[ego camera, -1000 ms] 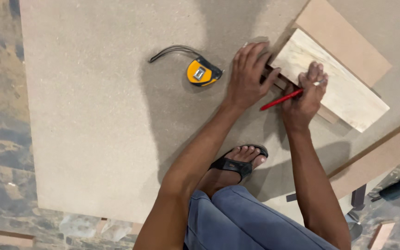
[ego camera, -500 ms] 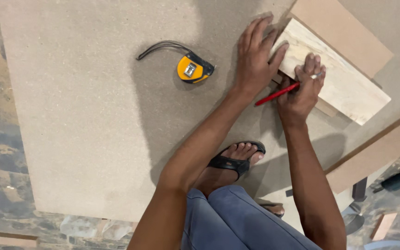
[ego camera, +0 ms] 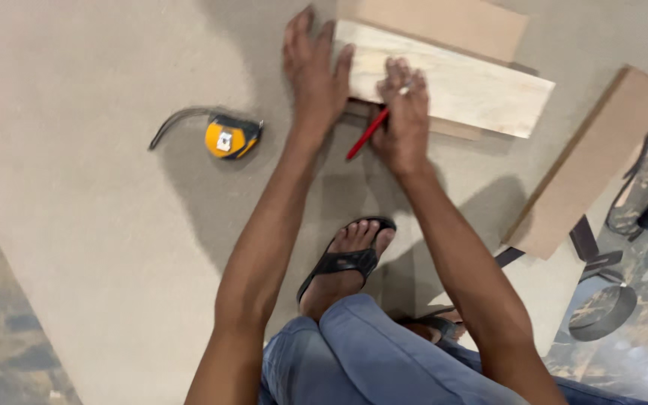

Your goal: The person measures several pieces of wood and marks them using a pencil, a tape measure, and a square tool while working on the floor.

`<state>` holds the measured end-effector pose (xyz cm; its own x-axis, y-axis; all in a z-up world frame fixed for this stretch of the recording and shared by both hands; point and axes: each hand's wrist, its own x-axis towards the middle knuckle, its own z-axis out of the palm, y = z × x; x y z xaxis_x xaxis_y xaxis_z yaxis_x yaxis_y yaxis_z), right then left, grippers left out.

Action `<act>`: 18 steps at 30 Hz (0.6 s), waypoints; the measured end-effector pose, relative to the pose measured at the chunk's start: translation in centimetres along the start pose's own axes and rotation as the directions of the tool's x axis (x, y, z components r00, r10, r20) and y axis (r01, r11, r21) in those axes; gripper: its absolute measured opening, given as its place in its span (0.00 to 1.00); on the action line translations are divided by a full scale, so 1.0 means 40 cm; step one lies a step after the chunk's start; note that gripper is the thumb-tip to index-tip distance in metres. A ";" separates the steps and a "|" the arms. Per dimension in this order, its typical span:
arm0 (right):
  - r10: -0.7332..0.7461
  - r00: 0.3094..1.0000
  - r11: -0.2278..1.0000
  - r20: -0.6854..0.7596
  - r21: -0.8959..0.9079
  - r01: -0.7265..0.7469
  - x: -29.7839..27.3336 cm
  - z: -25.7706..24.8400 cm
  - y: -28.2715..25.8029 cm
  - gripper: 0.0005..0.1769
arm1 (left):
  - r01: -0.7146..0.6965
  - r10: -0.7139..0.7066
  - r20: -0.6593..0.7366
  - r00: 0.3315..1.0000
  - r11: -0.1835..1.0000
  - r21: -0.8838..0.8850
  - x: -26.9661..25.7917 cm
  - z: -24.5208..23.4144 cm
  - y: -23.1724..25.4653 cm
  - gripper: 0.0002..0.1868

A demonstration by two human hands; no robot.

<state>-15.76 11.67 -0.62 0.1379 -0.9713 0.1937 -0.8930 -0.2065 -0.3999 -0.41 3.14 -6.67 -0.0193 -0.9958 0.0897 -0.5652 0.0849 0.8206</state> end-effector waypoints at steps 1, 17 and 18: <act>0.017 1.000 1.000 0.018 -0.004 -0.017 -0.001 -0.003 -0.002 0.19 | -0.004 0.003 0.024 1.000 1.000 0.005 -0.006 -0.009 0.002 0.26; -0.014 0.998 1.000 -0.055 0.026 0.015 -0.016 0.014 0.009 0.15 | 0.034 -0.034 -0.069 0.997 0.999 0.002 -0.147 -0.102 0.082 0.19; -0.016 0.997 0.999 -0.072 0.032 0.018 -0.016 0.014 0.008 0.15 | 0.037 -0.036 -0.072 0.997 0.999 0.012 -0.145 -0.104 0.087 0.18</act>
<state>-15.91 12.16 -1.38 0.1206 -0.9570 0.2638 -0.8764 -0.2274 -0.4244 1.18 9.37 -1.99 0.0600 -0.9931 0.1005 -0.5757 0.0478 0.8163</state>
